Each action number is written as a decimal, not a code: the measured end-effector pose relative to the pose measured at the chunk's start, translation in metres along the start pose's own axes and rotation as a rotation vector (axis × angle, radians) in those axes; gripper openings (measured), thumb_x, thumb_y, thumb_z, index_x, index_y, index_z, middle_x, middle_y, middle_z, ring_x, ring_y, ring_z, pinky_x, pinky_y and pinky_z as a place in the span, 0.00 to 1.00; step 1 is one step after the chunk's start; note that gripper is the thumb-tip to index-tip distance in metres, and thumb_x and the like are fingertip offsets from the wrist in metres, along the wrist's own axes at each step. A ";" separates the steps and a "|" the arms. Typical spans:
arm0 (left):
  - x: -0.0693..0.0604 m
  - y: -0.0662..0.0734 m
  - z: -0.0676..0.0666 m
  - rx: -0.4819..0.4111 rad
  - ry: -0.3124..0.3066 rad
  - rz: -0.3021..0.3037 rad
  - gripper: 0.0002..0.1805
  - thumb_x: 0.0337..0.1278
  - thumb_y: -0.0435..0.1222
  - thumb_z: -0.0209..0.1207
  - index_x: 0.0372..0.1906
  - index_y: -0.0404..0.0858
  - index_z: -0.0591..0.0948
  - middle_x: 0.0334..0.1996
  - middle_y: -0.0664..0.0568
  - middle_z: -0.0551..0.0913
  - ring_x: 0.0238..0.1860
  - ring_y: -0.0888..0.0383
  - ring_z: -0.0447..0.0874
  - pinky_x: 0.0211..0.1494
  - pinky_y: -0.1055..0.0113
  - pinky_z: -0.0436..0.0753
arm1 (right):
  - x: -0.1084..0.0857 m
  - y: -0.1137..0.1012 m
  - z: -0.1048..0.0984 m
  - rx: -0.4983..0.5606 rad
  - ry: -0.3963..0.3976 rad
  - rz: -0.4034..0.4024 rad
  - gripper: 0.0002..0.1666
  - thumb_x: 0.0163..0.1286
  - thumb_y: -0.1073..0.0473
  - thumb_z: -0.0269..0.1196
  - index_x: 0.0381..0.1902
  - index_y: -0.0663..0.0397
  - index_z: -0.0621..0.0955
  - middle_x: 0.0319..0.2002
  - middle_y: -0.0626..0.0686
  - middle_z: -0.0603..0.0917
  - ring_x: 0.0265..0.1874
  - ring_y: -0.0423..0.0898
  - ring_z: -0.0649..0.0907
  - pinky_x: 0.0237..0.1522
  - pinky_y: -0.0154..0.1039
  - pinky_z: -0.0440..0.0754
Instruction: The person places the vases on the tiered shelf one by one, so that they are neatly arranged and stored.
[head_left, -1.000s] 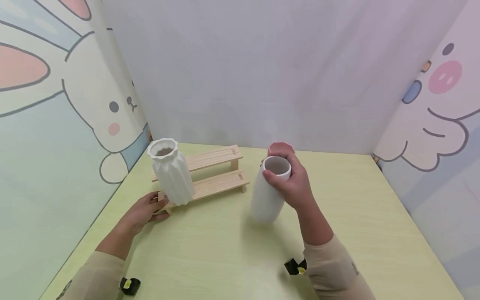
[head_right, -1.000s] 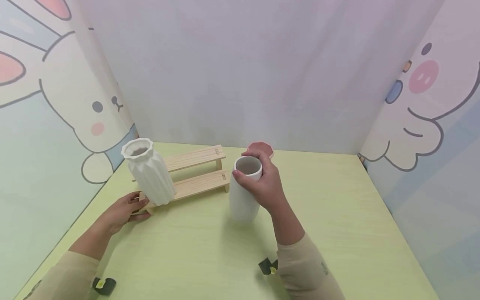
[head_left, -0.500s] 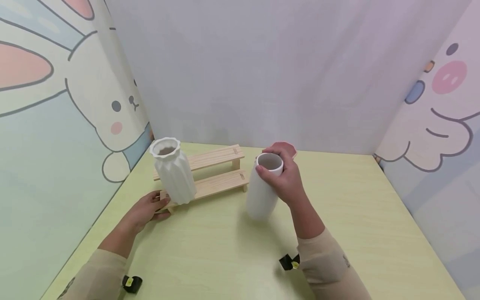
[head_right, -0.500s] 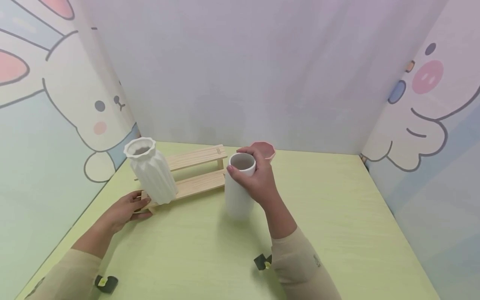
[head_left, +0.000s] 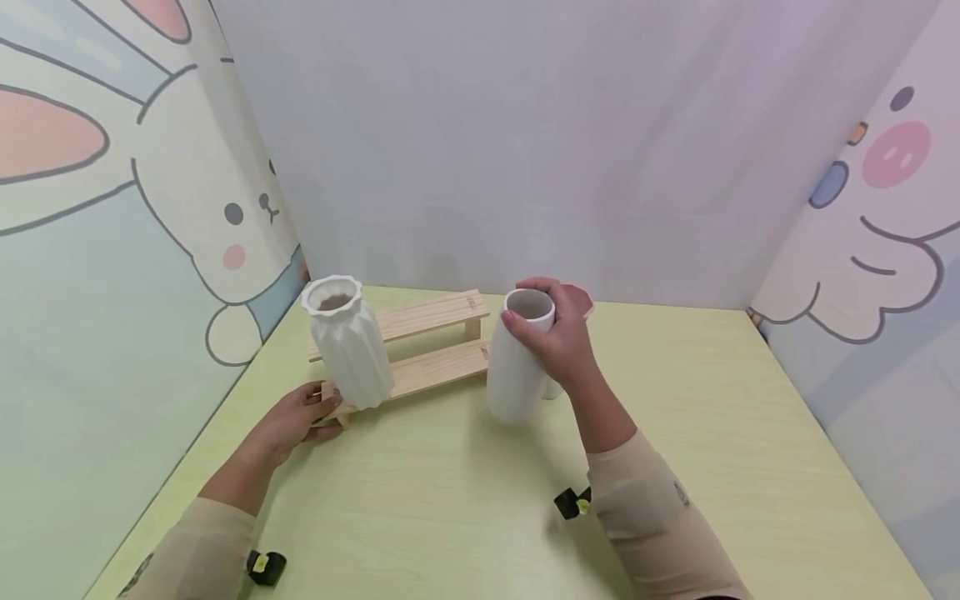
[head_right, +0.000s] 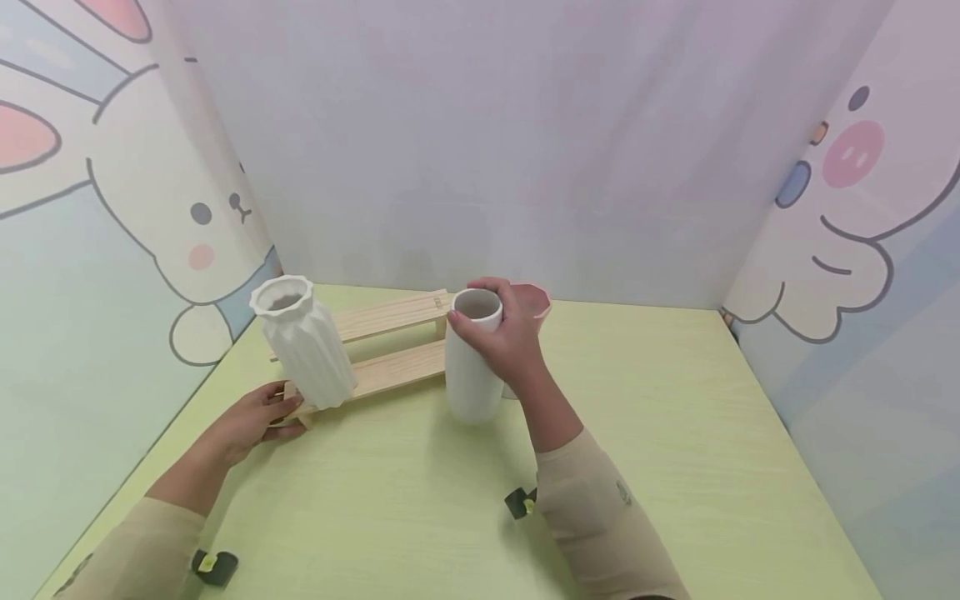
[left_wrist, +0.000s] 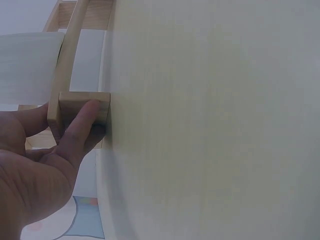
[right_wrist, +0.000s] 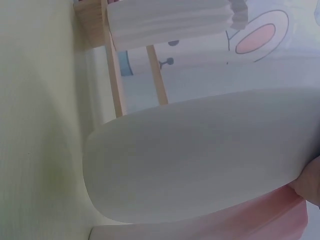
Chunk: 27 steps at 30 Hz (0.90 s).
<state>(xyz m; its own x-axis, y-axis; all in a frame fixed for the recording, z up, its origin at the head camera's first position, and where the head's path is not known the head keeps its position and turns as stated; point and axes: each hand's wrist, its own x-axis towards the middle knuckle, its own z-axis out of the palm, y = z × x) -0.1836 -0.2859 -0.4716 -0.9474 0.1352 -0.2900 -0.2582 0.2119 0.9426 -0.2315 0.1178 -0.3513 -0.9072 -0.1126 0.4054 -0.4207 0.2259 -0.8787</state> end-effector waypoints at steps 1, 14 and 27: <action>0.000 0.001 0.000 -0.001 0.000 0.001 0.36 0.75 0.42 0.51 0.74 0.28 0.50 0.67 0.30 0.63 0.58 0.50 0.79 0.56 0.59 0.85 | 0.002 0.000 0.000 -0.001 -0.002 0.005 0.28 0.59 0.49 0.70 0.55 0.48 0.75 0.45 0.55 0.81 0.42 0.53 0.82 0.40 0.49 0.87; 0.001 0.001 -0.001 -0.007 -0.006 0.002 0.37 0.74 0.43 0.52 0.74 0.28 0.50 0.68 0.30 0.62 0.58 0.50 0.78 0.57 0.58 0.85 | 0.020 -0.007 0.007 0.018 -0.019 0.015 0.29 0.60 0.47 0.69 0.56 0.47 0.74 0.46 0.55 0.81 0.42 0.52 0.81 0.38 0.47 0.87; -0.001 0.001 0.000 -0.016 -0.004 0.008 0.36 0.75 0.41 0.51 0.74 0.27 0.50 0.67 0.29 0.63 0.58 0.48 0.78 0.57 0.59 0.85 | 0.038 -0.018 0.013 -0.008 -0.013 0.026 0.32 0.59 0.40 0.68 0.57 0.45 0.74 0.47 0.54 0.81 0.43 0.51 0.82 0.38 0.48 0.88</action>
<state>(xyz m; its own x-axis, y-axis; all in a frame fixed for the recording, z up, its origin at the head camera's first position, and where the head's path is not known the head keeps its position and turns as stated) -0.1830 -0.2856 -0.4704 -0.9487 0.1404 -0.2832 -0.2538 0.1956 0.9473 -0.2585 0.0968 -0.3236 -0.9176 -0.1194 0.3791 -0.3971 0.2367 -0.8867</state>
